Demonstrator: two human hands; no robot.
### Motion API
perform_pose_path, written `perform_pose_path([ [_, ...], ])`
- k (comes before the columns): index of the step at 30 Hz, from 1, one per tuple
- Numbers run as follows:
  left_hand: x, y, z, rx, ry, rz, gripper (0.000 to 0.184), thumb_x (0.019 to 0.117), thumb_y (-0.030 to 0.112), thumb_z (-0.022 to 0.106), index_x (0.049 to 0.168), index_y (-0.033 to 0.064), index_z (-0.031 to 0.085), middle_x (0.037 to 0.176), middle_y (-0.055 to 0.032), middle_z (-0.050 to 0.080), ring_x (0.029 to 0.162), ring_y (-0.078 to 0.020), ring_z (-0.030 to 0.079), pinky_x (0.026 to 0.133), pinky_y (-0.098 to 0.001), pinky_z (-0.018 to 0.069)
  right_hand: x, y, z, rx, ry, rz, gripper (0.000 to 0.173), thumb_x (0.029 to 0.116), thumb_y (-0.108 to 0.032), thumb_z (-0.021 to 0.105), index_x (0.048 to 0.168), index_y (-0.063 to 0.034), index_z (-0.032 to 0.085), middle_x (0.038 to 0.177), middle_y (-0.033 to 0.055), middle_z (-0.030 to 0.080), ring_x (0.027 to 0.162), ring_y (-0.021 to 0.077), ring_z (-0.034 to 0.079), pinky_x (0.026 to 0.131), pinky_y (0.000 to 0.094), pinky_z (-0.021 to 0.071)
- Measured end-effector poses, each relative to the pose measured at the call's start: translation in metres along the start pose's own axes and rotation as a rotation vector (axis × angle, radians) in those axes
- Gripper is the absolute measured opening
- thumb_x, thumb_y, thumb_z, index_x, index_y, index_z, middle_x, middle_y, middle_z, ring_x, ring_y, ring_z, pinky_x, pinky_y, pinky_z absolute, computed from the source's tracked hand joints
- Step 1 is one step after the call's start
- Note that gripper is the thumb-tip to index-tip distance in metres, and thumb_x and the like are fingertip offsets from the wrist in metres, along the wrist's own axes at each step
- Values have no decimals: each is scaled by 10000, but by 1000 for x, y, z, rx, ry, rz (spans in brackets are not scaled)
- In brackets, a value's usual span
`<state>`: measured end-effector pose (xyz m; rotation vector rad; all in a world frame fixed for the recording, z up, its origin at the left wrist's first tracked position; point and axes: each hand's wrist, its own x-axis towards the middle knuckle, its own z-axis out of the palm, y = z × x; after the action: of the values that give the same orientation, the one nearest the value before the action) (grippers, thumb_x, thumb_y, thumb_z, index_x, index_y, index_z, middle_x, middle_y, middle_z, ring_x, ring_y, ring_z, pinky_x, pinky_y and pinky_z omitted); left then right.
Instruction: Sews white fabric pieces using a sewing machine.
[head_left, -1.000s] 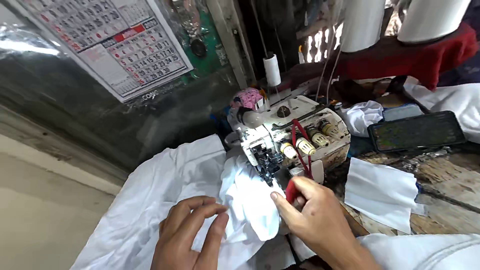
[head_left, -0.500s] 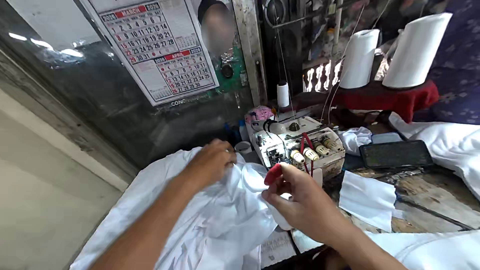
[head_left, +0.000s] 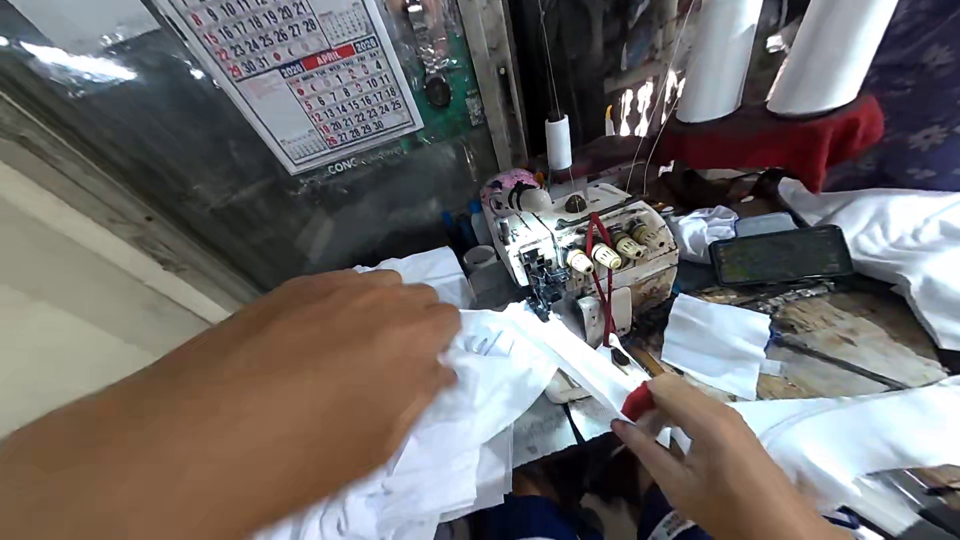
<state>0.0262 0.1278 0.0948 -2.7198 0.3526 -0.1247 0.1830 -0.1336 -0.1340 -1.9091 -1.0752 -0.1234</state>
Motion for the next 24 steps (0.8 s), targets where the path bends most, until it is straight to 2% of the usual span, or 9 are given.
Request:
perform_pose_path([
  [2,-1,30,-12,-162,-102,87,395,989,518,506,829,202,680,719,31,581,633,-160,597,504,-383,465,-4,-14,-7,102,-35,-10,268,959,-429,690,974,-164,724,928,-39,686,801,53,662,672,280,592],
  [4,-7,48,-2,-263,-322,46,370,1046,442,481,905,152,663,797,-37,593,651,-221,621,499,-430,487,-8,-19,-4,131,-34,-27,274,962,-422,677,940,-155,736,897,-30,662,762,48,632,623,256,556],
  [6,-16,41,21,-127,-213,-44,282,996,383,551,878,181,708,784,-16,603,630,-207,628,487,-422,518,-10,-18,0,201,-26,-15,238,959,-376,678,899,-149,716,830,-51,675,704,31,648,582,241,573],
  [8,-21,31,27,-37,-57,-79,304,970,421,527,845,219,717,774,19,570,617,-172,600,458,-382,484,-11,-24,-2,328,-2,17,181,933,-297,716,899,-120,702,796,-48,704,686,43,676,586,256,596],
  [10,-26,34,27,-165,-14,-72,348,1017,475,461,895,260,705,817,59,568,619,-111,578,447,-334,459,-11,-31,-4,427,-3,62,220,906,-230,767,1034,-97,648,856,-31,735,735,97,727,654,294,652],
  [13,-31,40,40,-223,-107,-78,310,1039,426,463,930,242,689,791,31,566,599,-147,586,446,-365,472,-11,-40,-10,467,-57,121,414,896,-174,787,1233,-98,558,905,-12,750,742,144,742,665,321,661],
  [17,-35,36,36,-69,54,-111,281,991,388,514,883,241,728,741,46,563,601,-144,583,470,-340,465,-2,-51,-8,475,-147,137,442,948,-215,733,1328,-92,544,939,-8,759,728,135,735,622,306,642],
  [20,-33,67,31,-251,49,-57,280,1050,343,509,973,163,710,807,-33,626,682,-223,635,551,-406,514,32,-66,4,490,-124,-28,385,944,-256,737,1296,-167,608,890,-41,746,718,116,721,629,310,640],
  [24,-31,94,49,-116,-18,-77,197,990,264,581,953,121,711,923,-124,689,872,-344,687,838,-567,534,97,-141,-30,580,185,-279,290,930,-73,699,1201,-65,598,929,-25,729,735,80,700,610,225,607],
])
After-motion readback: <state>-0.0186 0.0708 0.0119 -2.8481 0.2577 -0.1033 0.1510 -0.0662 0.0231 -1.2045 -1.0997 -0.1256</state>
